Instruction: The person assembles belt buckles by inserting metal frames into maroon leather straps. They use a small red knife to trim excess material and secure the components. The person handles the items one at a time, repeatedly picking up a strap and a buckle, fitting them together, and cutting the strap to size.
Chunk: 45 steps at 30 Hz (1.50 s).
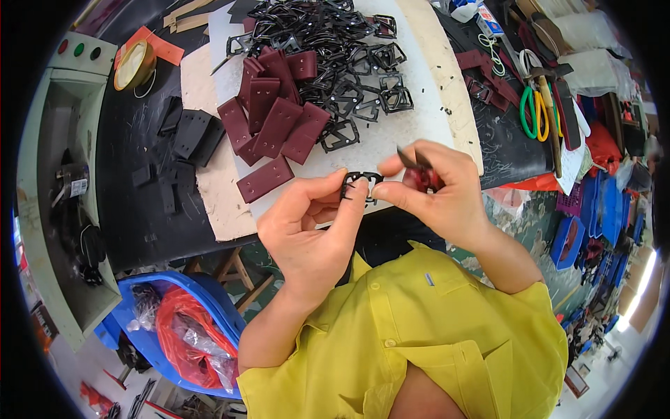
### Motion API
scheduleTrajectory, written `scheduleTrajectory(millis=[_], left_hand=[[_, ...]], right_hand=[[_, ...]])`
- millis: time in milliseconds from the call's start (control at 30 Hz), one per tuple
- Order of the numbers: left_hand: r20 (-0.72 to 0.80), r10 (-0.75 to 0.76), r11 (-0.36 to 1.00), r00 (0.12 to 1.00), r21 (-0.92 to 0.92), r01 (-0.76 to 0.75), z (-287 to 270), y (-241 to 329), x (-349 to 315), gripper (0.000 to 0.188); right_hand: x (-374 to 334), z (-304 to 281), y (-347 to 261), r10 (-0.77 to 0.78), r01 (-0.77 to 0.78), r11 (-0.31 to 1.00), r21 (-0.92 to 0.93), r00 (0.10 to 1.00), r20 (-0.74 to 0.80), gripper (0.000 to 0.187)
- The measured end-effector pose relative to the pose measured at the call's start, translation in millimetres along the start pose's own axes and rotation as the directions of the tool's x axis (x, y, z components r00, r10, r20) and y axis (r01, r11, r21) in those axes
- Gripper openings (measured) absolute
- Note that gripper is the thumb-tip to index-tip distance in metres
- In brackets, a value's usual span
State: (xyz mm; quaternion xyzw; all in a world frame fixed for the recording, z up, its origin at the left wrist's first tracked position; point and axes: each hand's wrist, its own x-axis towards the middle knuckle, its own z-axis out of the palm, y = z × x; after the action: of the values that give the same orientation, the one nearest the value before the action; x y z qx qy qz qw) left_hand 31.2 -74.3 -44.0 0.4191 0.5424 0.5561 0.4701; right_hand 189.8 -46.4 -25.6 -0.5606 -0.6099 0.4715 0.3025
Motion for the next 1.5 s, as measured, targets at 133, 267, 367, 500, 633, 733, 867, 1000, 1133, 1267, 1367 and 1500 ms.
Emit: scheduleTrajectory(millis=[133, 267, 367, 500, 633, 733, 867, 1000, 1133, 1267, 1367, 1500], left_hand=[[0.012, 0.019, 0.996, 1.000, 0.086, -0.020, 0, 3, 0, 0.014], [-0.012, -0.041, 0.999, 0.999, 0.028, 0.041, 2, 7, 1, 0.013], [-0.030, -0.058, 0.998, 0.998, 0.014, 0.058, 1, 11, 0, 0.012], [-0.055, 0.057, 0.993, 0.997, 0.103, -0.051, -1, 1, -8, 0.014], [-0.072, -0.099, 0.992, 0.992, -0.085, 0.093, -5, -1, -22, 0.014], [0.018, -0.109, 0.994, 0.994, -0.024, 0.110, -18, 3, -23, 0.016], [-0.037, 0.348, 0.700, 0.937, 0.675, -0.233, -64, 2, 3, 0.020], [0.011, 0.473, 0.419, 0.881, 0.877, -0.236, -78, -14, 19, 0.026], [0.046, 0.492, 0.408, 0.870, 0.870, -0.277, -73, -23, 11, 0.015], [-0.254, -0.020, 0.980, 0.967, 0.188, 0.070, -75, -5, 15, 0.010], [-0.113, -0.113, 0.979, 0.987, 0.156, 0.130, -80, 4, 10, 0.018], [0.118, -0.186, 0.982, 0.975, 0.062, 0.180, -73, 19, 1, 0.027]], right_hand=[[-4, 4, 13, -0.355, 0.347, 0.930, -0.126, 0.934, -0.048, 0.019], [-1, 6, 16, -0.653, 0.605, 0.717, -0.346, 0.757, -0.030, 0.025], [-3, 6, 12, -0.707, 0.647, 0.638, -0.417, 0.707, 0.015, 0.029], [-4, 4, 19, -0.663, 0.657, 0.710, -0.253, 0.745, 0.072, 0.035], [0, 6, 11, -0.777, 0.788, 0.473, -0.394, 0.584, 0.236, 0.037], [-5, 9, 17, -0.819, 0.831, 0.407, -0.381, 0.516, 0.250, 0.036], [-3, 2, 15, -0.662, 0.654, 0.688, -0.316, 0.743, 0.098, 0.033], [4, 6, 11, -0.610, 0.602, 0.781, -0.167, 0.792, 0.008, 0.031], [5, 13, 1, -0.517, 0.517, 0.849, -0.109, 0.855, 0.037, 0.028], [4, 21, -9, -0.427, 0.427, 0.904, 0.023, 0.895, 0.128, 0.028], [4, 27, -20, -0.533, 0.529, 0.845, 0.085, 0.812, 0.237, 0.032], [6, 36, -22, -0.628, 0.639, 0.768, 0.036, 0.741, 0.238, 0.040]])
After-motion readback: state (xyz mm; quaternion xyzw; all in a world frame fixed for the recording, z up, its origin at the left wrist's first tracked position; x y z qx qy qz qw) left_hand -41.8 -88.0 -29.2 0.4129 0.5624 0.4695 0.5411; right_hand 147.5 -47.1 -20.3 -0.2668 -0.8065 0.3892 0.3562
